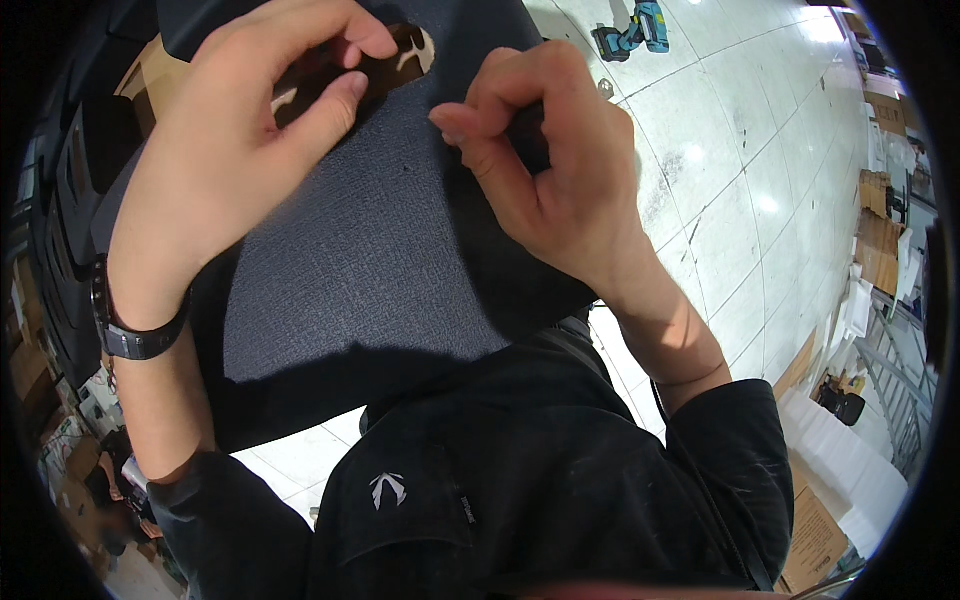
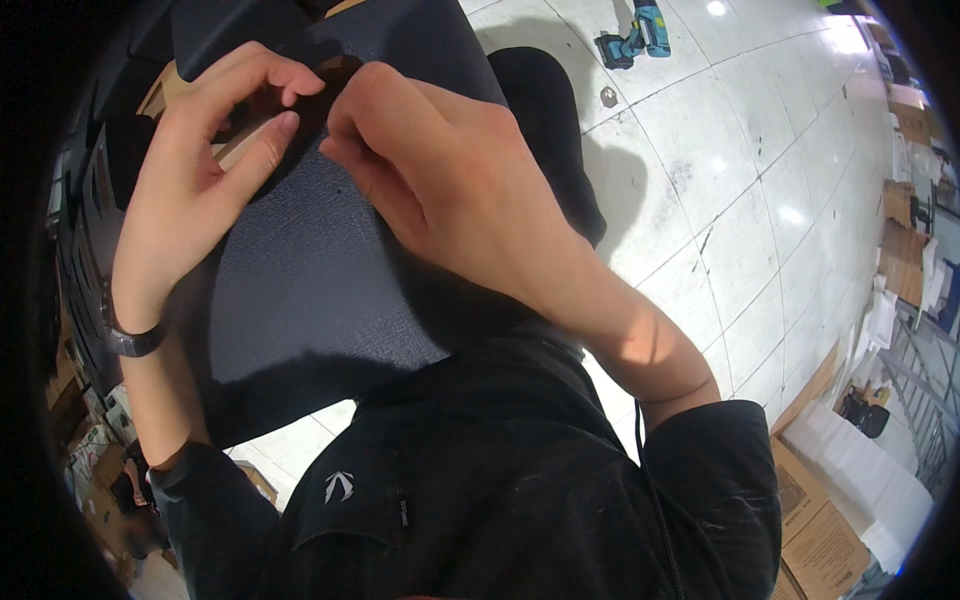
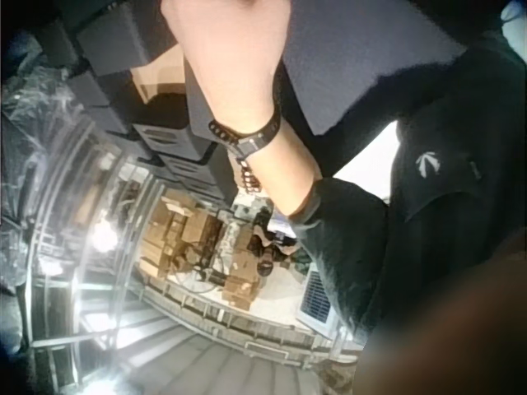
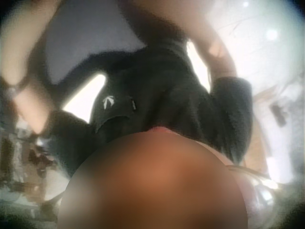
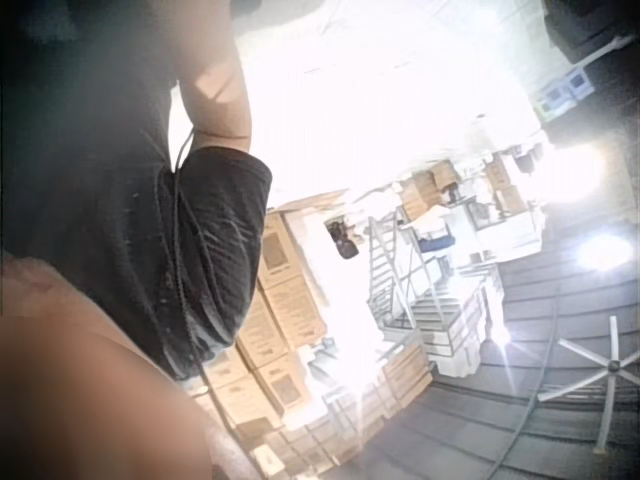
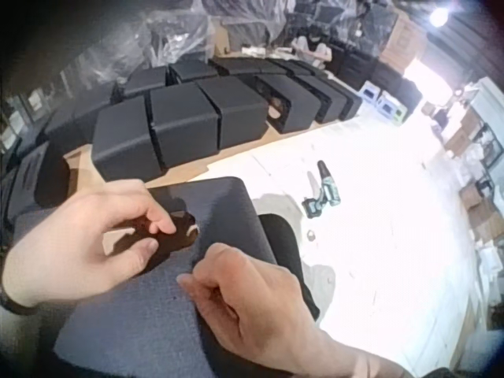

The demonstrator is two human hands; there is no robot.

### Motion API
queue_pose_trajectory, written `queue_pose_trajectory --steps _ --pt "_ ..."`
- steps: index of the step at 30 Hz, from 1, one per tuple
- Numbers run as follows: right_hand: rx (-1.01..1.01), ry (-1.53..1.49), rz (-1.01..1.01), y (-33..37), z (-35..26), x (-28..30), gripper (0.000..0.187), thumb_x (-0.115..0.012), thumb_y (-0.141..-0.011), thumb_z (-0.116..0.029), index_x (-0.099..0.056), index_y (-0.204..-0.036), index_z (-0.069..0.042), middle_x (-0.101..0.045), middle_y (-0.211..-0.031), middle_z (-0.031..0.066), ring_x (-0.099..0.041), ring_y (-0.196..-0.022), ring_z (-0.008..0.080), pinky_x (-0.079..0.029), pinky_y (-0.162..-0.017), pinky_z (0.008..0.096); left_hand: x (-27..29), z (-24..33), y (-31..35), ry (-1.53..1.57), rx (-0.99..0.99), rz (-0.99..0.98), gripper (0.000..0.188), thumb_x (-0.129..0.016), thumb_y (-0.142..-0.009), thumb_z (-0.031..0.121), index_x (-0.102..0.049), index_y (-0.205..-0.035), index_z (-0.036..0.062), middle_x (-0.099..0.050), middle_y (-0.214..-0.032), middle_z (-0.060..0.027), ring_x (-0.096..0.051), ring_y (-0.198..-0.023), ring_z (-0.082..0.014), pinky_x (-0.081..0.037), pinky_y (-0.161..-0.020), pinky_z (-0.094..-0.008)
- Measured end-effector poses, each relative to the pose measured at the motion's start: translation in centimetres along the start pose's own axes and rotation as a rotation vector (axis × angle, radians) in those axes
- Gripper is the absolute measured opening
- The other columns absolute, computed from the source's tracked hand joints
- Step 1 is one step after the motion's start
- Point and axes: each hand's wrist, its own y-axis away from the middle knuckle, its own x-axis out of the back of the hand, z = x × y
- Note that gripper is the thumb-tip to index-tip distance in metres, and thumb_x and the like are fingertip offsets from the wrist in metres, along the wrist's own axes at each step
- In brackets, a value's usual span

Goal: The person uses a small tool to mark and prepare holes on a gray upholstered chair part, then attaches a black plastic bracket with screws. The person sits on the floor during the task.

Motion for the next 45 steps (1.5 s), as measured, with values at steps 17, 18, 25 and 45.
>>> queue_pose_trajectory --steps 17,18,25,45 --pt "-0.318 -0.49 0.627 1.0 0.8 -0.1 0.023 -0.066 -0.109 -0.004 -0.044 -0.114 -0.003 -0.065 -0.092 0.0085 -0.071 -0.071 0.0123 -0.056 -0.061 0.0215 -1.9 1.6 -0.2 -0.002 -0.269 -0.048 0.02 -0.078 -0.083 0.003 -0.082 -0.101 0.0085 -0.065 -0.101 -0.0083 -0.062 -0.099 -0.0263 -0.053 -0.085 -0.0377" --pt "-0.35 -0.54 0.679 0.9 0.8 0.0 0.022 -0.065 -0.11 -0.006 -0.044 -0.114 -0.003 -0.066 -0.091 0.0089 -0.07 -0.069 0.0123 -0.056 -0.061 0.0217 -2.2 1.7 -0.3 -0.017 -0.272 -0.036 0.02 -0.078 -0.082 0.003 -0.082 -0.101 0.0086 -0.065 -0.101 -0.0085 -0.062 -0.099 -0.0261 -0.053 -0.085 -0.0377" --pt "-0.51 -0.472 0.689 1.5 3.8 2.1 0.02 -0.061 -0.114 -0.014 -0.043 -0.115 -0.006 -0.072 -0.085 0.0139 -0.067 -0.066 0.0147 -0.053 -0.059 0.0261 0.1 1.4 -0.2 -0.02 -0.224 -0.01 0.02 -0.072 -0.087 0.0 -0.081 -0.105 0.0058 -0.064 -0.111 -0.0095 -0.063 -0.106 -0.0276 -0.051 -0.094 -0.0361" --pt "-0.749 -0.43 0.208 3.8 19.8 -5.0 0.035 -0.051 -0.117 -0.026 -0.071 -0.131 0.0 -0.074 -0.116 0.0123 -0.071 -0.107 0.0214 -0.055 -0.097 0.0347 6.2 -11.7 17.6 -0.001 0.621 0.443 0.068 -0.076 -0.105 0.041 -0.054 -0.16 0.0088 -0.057 -0.158 -0.0179 -0.05 -0.15 -0.0311 -0.04 -0.124 -0.0398"
